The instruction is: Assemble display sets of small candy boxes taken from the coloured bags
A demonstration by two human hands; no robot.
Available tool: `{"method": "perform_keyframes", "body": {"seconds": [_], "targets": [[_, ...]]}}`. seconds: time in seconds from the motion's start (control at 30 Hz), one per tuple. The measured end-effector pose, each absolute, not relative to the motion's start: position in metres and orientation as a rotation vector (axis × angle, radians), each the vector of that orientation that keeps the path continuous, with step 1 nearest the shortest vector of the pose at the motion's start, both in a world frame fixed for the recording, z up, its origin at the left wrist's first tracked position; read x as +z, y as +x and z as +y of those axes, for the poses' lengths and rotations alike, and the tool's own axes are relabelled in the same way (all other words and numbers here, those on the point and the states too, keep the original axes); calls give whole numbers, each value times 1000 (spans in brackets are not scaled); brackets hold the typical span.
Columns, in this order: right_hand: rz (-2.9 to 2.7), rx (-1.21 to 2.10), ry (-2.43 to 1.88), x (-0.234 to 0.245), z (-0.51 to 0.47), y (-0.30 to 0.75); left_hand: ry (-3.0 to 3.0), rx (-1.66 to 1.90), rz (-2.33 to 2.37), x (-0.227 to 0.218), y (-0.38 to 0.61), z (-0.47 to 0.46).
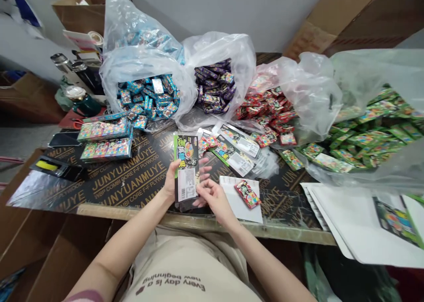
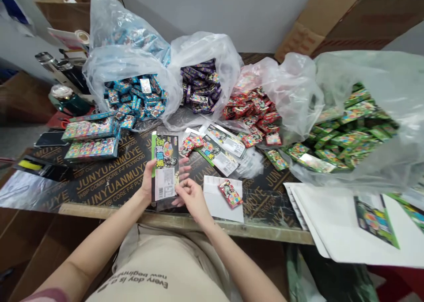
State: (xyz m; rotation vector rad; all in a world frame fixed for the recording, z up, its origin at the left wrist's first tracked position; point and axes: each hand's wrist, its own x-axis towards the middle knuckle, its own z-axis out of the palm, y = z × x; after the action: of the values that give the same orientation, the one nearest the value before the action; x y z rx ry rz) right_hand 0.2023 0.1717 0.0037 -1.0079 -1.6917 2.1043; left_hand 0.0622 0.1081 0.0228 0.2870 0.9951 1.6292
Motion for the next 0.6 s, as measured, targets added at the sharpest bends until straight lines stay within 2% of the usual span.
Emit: {"method": "perform_keyframes", "body": {"seconds": [0.1,0.17,0.4,0.5,0.6], "targets": [[-1912,1407,-985,12,178,198,294,1582,984,24,66,87],[-1961,1111,-879,24,193,196,348,1511,989,24,71,76],[-2292,1031,-429,51,216,187,477,1419,1034,8,72,68],[-2444,1136,-200,56,218,190,516,1465,1007,10,66,65],[-2596,1242,-164,63,221,193,531,1434,1039,20,67,58]]}}
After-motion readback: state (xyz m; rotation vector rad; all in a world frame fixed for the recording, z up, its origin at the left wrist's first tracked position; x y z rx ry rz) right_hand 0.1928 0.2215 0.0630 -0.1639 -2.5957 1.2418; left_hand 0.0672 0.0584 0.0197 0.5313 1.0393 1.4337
